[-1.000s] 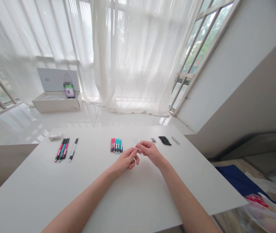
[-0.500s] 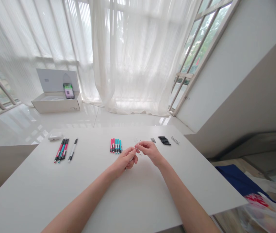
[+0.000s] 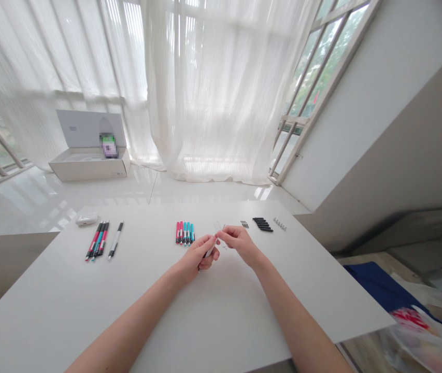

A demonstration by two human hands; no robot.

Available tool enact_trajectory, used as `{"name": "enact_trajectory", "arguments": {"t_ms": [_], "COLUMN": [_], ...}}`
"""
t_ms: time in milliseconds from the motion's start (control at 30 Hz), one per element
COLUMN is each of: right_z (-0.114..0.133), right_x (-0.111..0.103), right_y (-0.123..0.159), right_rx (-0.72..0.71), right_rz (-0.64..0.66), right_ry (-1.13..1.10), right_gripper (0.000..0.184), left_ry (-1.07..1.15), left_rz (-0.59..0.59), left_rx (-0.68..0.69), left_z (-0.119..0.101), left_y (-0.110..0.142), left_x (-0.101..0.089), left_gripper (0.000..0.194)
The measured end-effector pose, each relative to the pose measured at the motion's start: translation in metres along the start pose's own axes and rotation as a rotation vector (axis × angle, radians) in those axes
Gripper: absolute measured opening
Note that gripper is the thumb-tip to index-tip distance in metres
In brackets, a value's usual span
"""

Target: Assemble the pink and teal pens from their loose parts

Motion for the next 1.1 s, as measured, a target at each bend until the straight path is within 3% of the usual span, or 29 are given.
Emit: {"name": "enact_trajectory", "arguments": {"t_ms": [433,667,1100], "right_z": [-0.006,-0.008,-0.011], "right_x": [0.006,-0.011,-0.011], "right_y": [-0.001,-0.004,-0.006], "right_rx": [0.007,-0.009,-0.015], "right_rz": [0.000,-0.141,-0.161], "right_ry": [-0.100,-0.152,-0.111], "right_gripper": [0.029,0.027,0.028], "left_ry": [-0.053,-0.083,0.023], "left_rz": [0.006,0.001,-0.004], "left_rx": [-0.012,-0.032,-0.021], "left_z": [-0.001,0.002,0.001], "left_y": [0.002,0.001,0.000], "left_x": [0.002,0.001,-0.001], "left_gripper": [0.028,0.027,0.025]}}
Point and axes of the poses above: each hand's wrist, its own y-axis away from the middle knuckle, its own x-axis out of the palm, z = x × y, the point moved 6 cm from there along -y, towards the middle knuckle, and after that the axes turned 5 degrees about -x, right-handed, at the moved point
